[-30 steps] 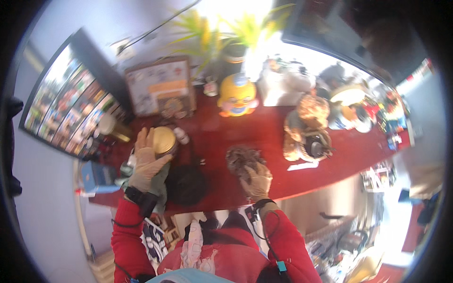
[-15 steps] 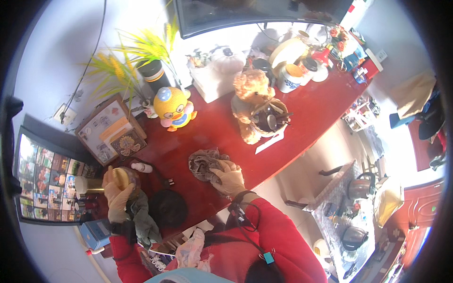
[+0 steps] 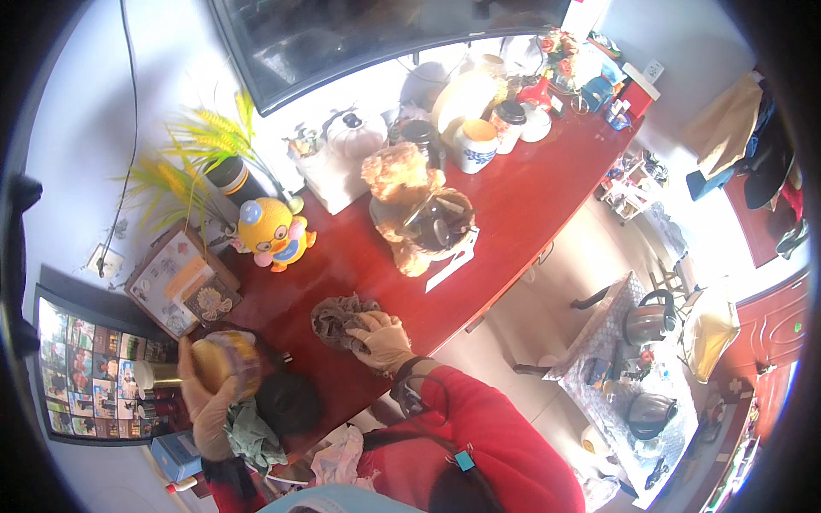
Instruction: The person wipes a red table surface with a cloth, moving decorative items such as a yellow duck toy, a teddy bear, a framed photo, and a small plant aside to reach the surface. They repeatedly wipe different areas of the table and reposition the items after cleaning.
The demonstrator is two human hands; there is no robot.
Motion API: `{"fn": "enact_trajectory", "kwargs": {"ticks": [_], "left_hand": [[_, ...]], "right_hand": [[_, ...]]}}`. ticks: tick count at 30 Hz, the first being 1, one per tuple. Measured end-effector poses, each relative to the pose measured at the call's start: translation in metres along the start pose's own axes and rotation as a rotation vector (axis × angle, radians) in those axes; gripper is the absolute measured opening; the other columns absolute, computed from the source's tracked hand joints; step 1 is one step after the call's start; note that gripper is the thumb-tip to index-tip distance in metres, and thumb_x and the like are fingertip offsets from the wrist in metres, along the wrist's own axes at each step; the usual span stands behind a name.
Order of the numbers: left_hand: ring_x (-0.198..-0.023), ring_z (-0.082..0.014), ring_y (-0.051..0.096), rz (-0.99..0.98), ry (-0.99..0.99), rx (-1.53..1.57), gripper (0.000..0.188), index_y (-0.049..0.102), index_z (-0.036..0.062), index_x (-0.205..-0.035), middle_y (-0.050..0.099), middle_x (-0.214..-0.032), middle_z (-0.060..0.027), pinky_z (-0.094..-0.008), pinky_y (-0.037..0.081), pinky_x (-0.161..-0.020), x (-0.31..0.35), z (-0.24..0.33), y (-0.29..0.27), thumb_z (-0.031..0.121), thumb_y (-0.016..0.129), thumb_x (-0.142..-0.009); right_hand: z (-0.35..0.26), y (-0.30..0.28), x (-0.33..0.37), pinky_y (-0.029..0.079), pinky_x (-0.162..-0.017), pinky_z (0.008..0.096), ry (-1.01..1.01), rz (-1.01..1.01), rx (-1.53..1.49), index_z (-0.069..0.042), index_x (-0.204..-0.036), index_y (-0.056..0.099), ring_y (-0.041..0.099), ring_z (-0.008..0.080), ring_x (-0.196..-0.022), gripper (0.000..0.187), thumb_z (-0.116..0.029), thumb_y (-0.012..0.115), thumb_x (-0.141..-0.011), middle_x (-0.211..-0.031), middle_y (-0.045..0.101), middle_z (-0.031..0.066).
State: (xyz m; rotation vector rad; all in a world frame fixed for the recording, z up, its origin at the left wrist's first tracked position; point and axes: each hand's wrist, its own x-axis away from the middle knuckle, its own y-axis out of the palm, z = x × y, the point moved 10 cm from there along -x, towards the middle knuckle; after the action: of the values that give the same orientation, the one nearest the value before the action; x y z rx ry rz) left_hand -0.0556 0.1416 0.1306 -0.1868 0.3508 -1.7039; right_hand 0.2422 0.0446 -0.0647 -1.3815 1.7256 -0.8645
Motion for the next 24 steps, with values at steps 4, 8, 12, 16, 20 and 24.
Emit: {"fn": "enact_trajectory", "kwargs": {"ticks": [4, 8, 12, 16, 20, 24], "left_hand": [[-0.130, -0.0331, 0.045, -0.198, 0.265, -0.297, 0.095, 0.037, 0.0005, -0.149, 0.047, -0.140, -0.0184, -0.0407, 0.035, -0.112, -0.025, 0.026, 0.102, 0.011, 0.084, -0.067], [-0.132, -0.0394, 0.042, -0.366, 0.415, -0.481, 0.097, 0.042, 0.0018, -0.145, 0.048, -0.142, -0.0207, -0.0474, 0.035, -0.111, -0.068, 0.014, 0.211, 0.033, 0.086, -0.065], [-0.136, -0.0404, 0.039, -0.333, 0.408, -0.727, 0.102, 0.037, 0.0109, -0.150, 0.042, -0.147, -0.0202, -0.0510, 0.033, -0.111, -0.096, -0.011, 0.293, 0.038, 0.086, -0.064], [-0.137, -0.0425, 0.037, -0.274, 0.396, -0.829, 0.106, 0.036, 0.0171, -0.152, 0.039, -0.149, -0.0210, -0.0521, 0.033, -0.111, -0.124, -0.028, 0.338, 0.040, 0.086, -0.063], [-0.138, -0.0434, 0.034, -0.283, 0.316, -0.814, 0.109, 0.035, 0.0162, -0.153, 0.033, -0.154, -0.0219, -0.0513, 0.031, -0.113, -0.155, -0.041, 0.360, 0.042, 0.087, -0.061], [-0.141, -0.0442, 0.031, -0.156, 0.511, -0.651, 0.095, 0.044, 0.0134, -0.146, 0.033, -0.155, -0.0217, -0.0519, 0.031, -0.113, -0.152, -0.023, 0.355, 0.037, 0.088, -0.065]], "right_hand": [[0.005, -0.004, 0.014, 0.040, -0.101, 0.0506, -0.248, -0.157, -0.071, -0.027, -0.120, 0.070, 0.047, 0.0323, -0.129, 0.046, -0.033, 0.076, -0.074, -0.137, 0.055, 0.0070], [0.049, -0.023, 0.037, 0.040, -0.100, 0.0521, -0.340, -0.309, -0.085, -0.029, -0.123, 0.068, 0.045, 0.0331, -0.132, 0.059, -0.031, 0.081, -0.066, -0.139, 0.054, 0.0065], [0.079, -0.050, 0.038, 0.041, -0.100, 0.0522, -0.316, -0.152, -0.076, -0.028, -0.118, 0.070, 0.049, 0.0329, -0.127, 0.055, -0.033, 0.082, -0.064, -0.136, 0.056, 0.0057], [0.085, -0.056, 0.036, 0.042, -0.097, 0.0506, -0.269, -0.049, -0.093, -0.028, -0.114, 0.072, 0.051, 0.0297, -0.124, 0.049, -0.033, 0.081, -0.067, -0.130, 0.057, 0.0023], [0.082, -0.059, 0.037, 0.043, -0.096, 0.0500, -0.295, -0.022, -0.112, -0.028, -0.115, 0.072, 0.050, 0.0288, -0.124, 0.049, -0.033, 0.081, -0.067, -0.129, 0.056, 0.0023], [0.085, -0.064, 0.037, 0.044, -0.095, 0.0499, -0.285, -0.009, -0.153, -0.027, -0.115, 0.071, 0.051, 0.0290, -0.123, 0.050, -0.031, 0.080, -0.066, -0.129, 0.057, 0.0038]]}}
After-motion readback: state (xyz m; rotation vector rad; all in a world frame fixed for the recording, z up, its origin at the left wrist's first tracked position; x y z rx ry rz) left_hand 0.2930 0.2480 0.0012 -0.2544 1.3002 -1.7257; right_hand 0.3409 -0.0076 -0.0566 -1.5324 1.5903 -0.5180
